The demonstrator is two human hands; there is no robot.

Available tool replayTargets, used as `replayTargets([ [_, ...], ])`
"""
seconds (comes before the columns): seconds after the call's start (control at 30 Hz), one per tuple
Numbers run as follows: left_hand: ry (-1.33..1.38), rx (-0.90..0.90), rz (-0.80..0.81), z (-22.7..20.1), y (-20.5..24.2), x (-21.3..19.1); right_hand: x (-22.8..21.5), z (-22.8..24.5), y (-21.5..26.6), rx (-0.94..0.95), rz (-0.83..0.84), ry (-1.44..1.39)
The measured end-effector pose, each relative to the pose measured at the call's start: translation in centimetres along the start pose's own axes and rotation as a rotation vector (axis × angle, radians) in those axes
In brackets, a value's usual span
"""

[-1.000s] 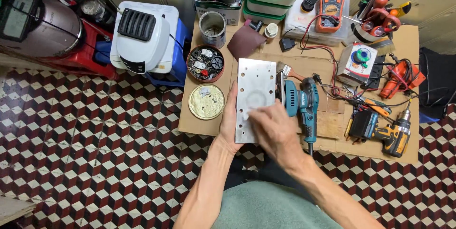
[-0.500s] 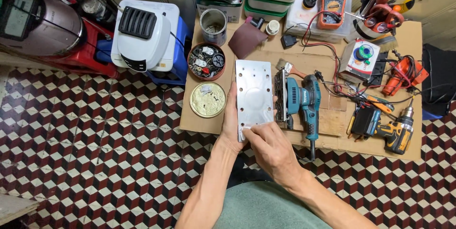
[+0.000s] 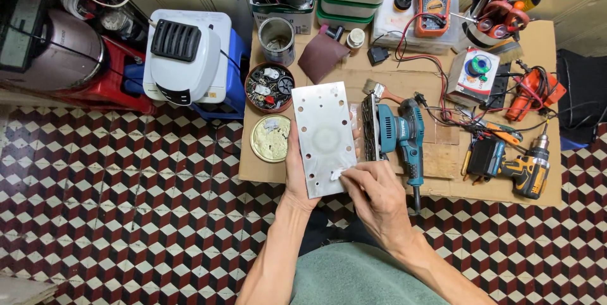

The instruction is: Replacing or inspecting internal components and a motor for a handheld power sander on a workbench.

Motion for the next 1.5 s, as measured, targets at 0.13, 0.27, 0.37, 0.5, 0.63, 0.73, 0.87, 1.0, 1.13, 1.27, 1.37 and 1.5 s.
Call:
replayTargets([
  [0.13,-0.015,-0.007,-0.030,0.3,0.0,-0.4,1.0,-4.0,-0.1,0.259,0.015,-0.132],
  [0.27,-0.022,-0.020,0.011,0.7,0.5,-0.7,1.7,-6.7,-1.2,0.438,0.004,-0.249],
  [0.37,-0.014,-0.048,-0.021,1.7,0.9,-1.5,2.1,-7.7,-2.1,0.473,-0.010,-0.312],
  [0.5,0.023,-0.122,-0.182,3.7,1.8,-3.7,3.3,-9.9,-3.1,0.688,-0.001,-0.485],
  [0.63,-0.056,-0.108,-0.182,3.8,2.4,-3.5,5.8,-13.9,-2.6,0.774,-0.003,-0.638],
  [0.73,-0.054,-0.099,-0.144,3.7,2.5,-3.0,6.3,-13.6,-2.3,0.765,-0.015,-0.763],
  [0.87,-0.044,-0.100,-0.157,3.7,2.8,-3.4,5.6,-11.8,-1.3,0.772,-0.070,-0.792],
  [1.0,-0.095,-0.095,-0.184,3.4,3.0,-3.4,2.6,-9.4,-2.4,0.575,-0.130,-0.524],
  [1.13,-0.063,-0.123,-0.151,3.6,3.0,-2.6,1.0,-7.9,-2.1,0.329,-0.187,-0.311],
  [1.27,-0.095,-0.095,-0.173,3.3,3.2,-3.6,1.2,-7.0,-0.8,0.265,-0.165,-0.270],
  [1.37,-0.111,-0.099,-0.192,3.5,3.5,-4.1,1.1,-7.9,-1.1,0.345,-0.140,-0.323],
  [1.5,-0.054,-0.172,-0.060,3.8,4.1,-1.8,1.4,-10.4,-2.5,0.555,-0.073,-0.700],
])
Point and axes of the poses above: each hand's wrist, its own y-axis away from the middle knuckle, its own x-axis out of the palm, z = x × y, the point moved 9 cm from there along -y, towards the middle knuckle, and after that the axes turned 5 degrees about y, right-handed, at the moved point
